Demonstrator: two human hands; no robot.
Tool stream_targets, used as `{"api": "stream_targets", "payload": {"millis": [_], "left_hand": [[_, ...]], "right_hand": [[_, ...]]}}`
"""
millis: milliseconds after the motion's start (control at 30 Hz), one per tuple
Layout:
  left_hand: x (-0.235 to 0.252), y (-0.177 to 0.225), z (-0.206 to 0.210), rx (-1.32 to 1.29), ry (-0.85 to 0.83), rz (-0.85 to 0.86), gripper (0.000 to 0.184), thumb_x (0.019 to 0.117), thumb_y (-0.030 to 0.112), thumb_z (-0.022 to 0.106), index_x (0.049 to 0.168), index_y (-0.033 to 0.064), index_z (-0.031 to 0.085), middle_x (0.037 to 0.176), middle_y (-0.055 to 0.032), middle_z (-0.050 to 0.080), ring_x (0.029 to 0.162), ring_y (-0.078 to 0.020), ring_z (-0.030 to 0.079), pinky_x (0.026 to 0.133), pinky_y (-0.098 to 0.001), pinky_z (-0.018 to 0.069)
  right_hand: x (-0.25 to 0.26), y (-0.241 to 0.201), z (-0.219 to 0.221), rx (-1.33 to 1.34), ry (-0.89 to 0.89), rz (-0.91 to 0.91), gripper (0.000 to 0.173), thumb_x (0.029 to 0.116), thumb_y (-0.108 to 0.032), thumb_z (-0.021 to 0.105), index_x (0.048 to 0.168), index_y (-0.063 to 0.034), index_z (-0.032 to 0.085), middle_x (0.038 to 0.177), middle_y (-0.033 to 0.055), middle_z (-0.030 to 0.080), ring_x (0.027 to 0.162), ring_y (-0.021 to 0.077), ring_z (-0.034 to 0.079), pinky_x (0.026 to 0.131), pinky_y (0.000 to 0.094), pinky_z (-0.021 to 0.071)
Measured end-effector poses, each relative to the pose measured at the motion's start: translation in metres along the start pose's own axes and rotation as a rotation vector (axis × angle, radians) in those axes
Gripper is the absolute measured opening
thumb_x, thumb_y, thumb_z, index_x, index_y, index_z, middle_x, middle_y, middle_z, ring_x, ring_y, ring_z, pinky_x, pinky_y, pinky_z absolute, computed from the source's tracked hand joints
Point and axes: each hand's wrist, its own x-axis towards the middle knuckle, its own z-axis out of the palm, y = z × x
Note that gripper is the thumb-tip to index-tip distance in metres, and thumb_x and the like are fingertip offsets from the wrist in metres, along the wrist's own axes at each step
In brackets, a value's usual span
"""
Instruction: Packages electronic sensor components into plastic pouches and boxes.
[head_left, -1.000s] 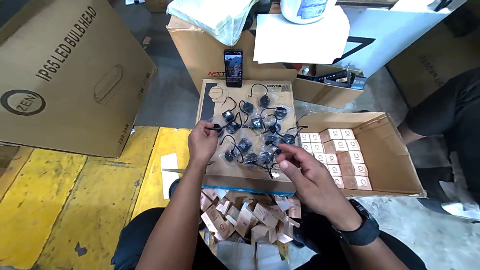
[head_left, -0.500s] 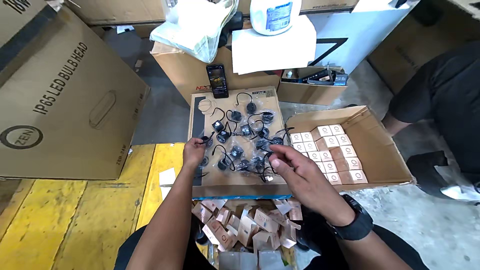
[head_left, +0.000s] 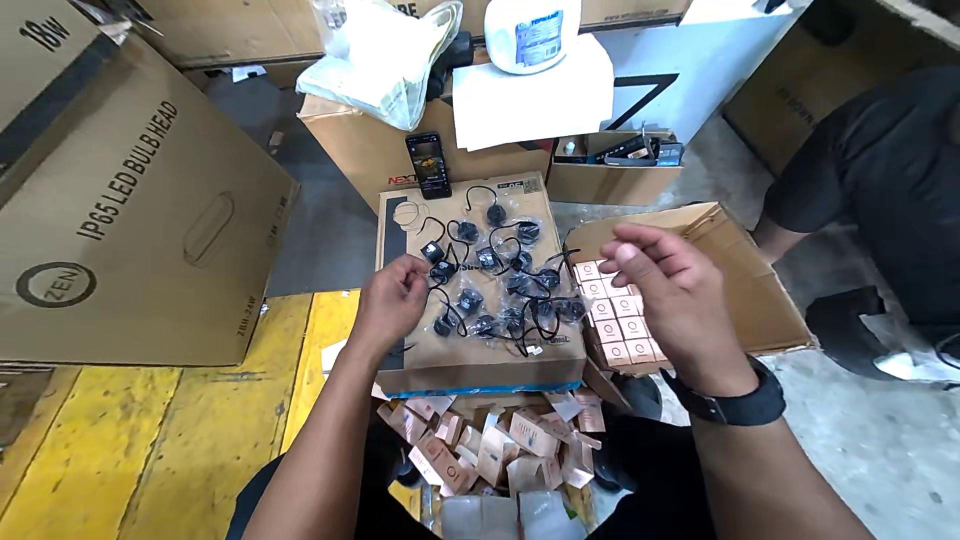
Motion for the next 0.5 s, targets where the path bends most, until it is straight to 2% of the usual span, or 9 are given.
{"api": "stream_targets", "payload": {"millis": [33,100,133,200,267,333,367,400,500], "left_hand": [[-0.009,0.010,-0.005,0.021,-0.059,0.041,0.022,0.1013,0.022,0.055,0.111,0.0115,0.071,0.080,-0.0020,0.067,0.067,-0.0149,0.062,0.063,-0.0437,0.0549],[-0.031,0.028,-0.011,0.118,-0.250,0.102,0.032,0.1045,0.034,0.053,0.118,0.0114,0.071,0.090,-0.0046,0.071,0.082,-0.0194,0.069,0.078,-0.0511,0.0583],[-0.044,0.033,-0.009,0.164,-0.362,0.127,0.036,0.1045,0.039,0.053,0.121,0.0117,0.070,0.094,-0.0063,0.073,0.088,-0.0226,0.070,0.084,-0.0548,0.0569],[-0.071,0.030,0.001,0.204,-0.551,0.165,0.041,0.1012,0.044,0.059,0.126,0.0128,0.069,0.095,-0.0082,0.074,0.090,-0.0273,0.071,0.087,-0.0597,0.0554],[-0.091,0.011,0.015,0.283,-0.725,0.063,0.046,0.0985,0.046,0.062,0.130,0.0133,0.067,0.098,-0.0116,0.074,0.092,-0.0313,0.071,0.086,-0.0609,0.0554],[-0.097,0.007,0.024,0.526,-0.890,-0.163,0.052,0.0966,0.043,0.066,0.136,0.0080,0.061,0.112,-0.0222,0.071,0.107,-0.0434,0.067,0.092,-0.0677,0.0507],[-0.096,0.011,0.027,0.639,-0.922,-0.239,0.055,0.0936,0.042,0.069,0.134,0.0058,0.061,0.116,-0.0247,0.069,0.112,-0.0467,0.065,0.093,-0.0700,0.0482],[-0.094,0.012,0.028,0.661,-0.902,-0.232,0.058,0.0932,0.044,0.070,0.136,0.0059,0.059,0.119,-0.0247,0.068,0.115,-0.0474,0.063,0.094,-0.0699,0.0471],[-0.083,0.013,0.031,0.411,-0.726,0.005,0.061,0.0980,0.046,0.063,0.149,0.0147,0.052,0.129,-0.0165,0.067,0.121,-0.0374,0.063,0.103,-0.0616,0.0476]], "right_hand": [[0.001,0.000,-0.005,0.038,0.029,0.002,0.032,0.1053,-0.027,0.055,0.132,-0.0100,0.062,0.110,0.0036,0.072,0.088,0.0147,0.070,0.076,0.0334,0.0600],[0.004,0.002,-0.016,0.139,0.083,0.012,0.030,0.1061,-0.026,0.054,0.131,-0.0109,0.062,0.110,0.0029,0.071,0.089,0.0147,0.070,0.078,0.0330,0.0603],[0.006,0.004,-0.021,0.190,0.111,0.021,0.029,0.1065,-0.026,0.053,0.131,-0.0115,0.061,0.110,0.0023,0.070,0.089,0.0142,0.070,0.079,0.0321,0.0602],[0.009,0.010,-0.028,0.273,0.167,0.056,0.028,0.1072,-0.026,0.052,0.129,-0.0125,0.061,0.110,0.0013,0.070,0.088,0.0129,0.069,0.078,0.0300,0.0596],[0.011,0.015,-0.033,0.316,0.225,0.092,0.026,0.1076,-0.026,0.052,0.129,-0.0147,0.061,0.110,0.0000,0.070,0.087,0.0122,0.070,0.076,0.0290,0.0595],[0.011,0.019,-0.035,0.302,0.269,0.100,0.025,0.1073,-0.027,0.053,0.128,-0.0172,0.061,0.111,-0.0014,0.070,0.087,0.0116,0.070,0.075,0.0285,0.0594],[0.011,0.022,-0.035,0.277,0.282,0.099,0.025,0.1069,-0.029,0.054,0.129,-0.0182,0.061,0.112,-0.0021,0.070,0.086,0.0111,0.070,0.075,0.0285,0.0593],[0.012,0.025,-0.035,0.254,0.289,0.108,0.026,0.1063,-0.030,0.055,0.129,-0.0188,0.060,0.112,-0.0022,0.070,0.086,0.0109,0.070,0.075,0.0287,0.0593],[0.044,0.034,-0.030,0.223,0.367,0.208,0.030,0.1037,-0.023,0.058,0.131,-0.0093,0.057,0.112,0.0044,0.068,0.088,0.0146,0.069,0.074,0.0323,0.0588]]}}
